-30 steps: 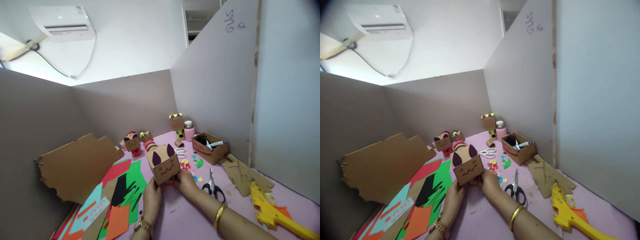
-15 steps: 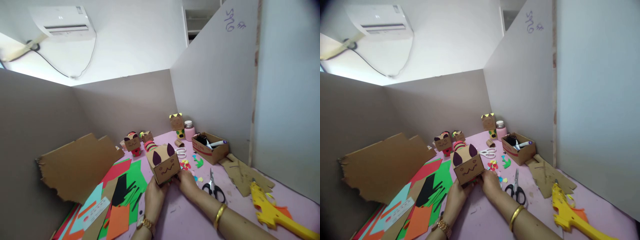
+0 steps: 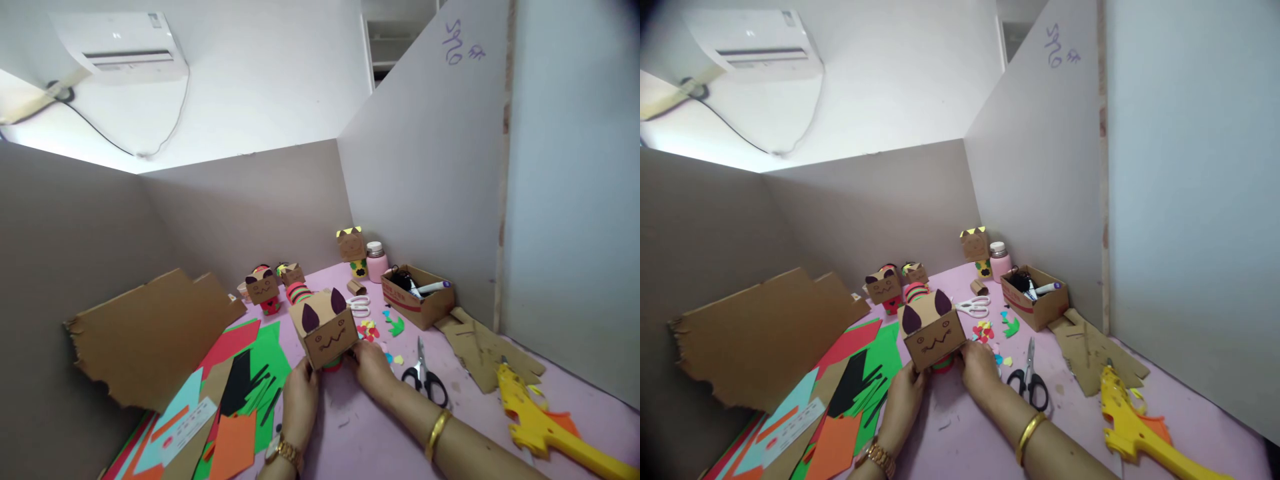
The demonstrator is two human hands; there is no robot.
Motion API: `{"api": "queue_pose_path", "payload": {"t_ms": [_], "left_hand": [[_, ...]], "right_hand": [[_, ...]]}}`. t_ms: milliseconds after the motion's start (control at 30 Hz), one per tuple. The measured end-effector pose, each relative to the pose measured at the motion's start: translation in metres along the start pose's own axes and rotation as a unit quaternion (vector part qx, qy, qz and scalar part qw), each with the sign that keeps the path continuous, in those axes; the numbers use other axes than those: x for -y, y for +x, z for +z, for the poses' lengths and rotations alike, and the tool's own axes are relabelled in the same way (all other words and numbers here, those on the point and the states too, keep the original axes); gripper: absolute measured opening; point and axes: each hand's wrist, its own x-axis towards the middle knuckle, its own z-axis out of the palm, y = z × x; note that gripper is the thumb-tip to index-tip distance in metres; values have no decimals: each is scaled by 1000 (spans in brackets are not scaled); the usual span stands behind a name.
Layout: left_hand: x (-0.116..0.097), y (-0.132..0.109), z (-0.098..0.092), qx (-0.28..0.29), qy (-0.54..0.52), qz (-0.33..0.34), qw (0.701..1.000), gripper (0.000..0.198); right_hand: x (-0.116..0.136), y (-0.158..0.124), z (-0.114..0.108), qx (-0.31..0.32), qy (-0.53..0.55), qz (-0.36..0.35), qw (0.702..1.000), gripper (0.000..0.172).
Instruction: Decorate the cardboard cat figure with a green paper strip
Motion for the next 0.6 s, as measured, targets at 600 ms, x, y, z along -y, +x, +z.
{"api": "queue_pose_path", "payload": {"t_ms": [600], "left_hand": [[3, -44, 52, -51, -223, -93, 969, 56]], "right_hand": [[3, -13, 15, -39, 234, -2, 971, 42]]}}
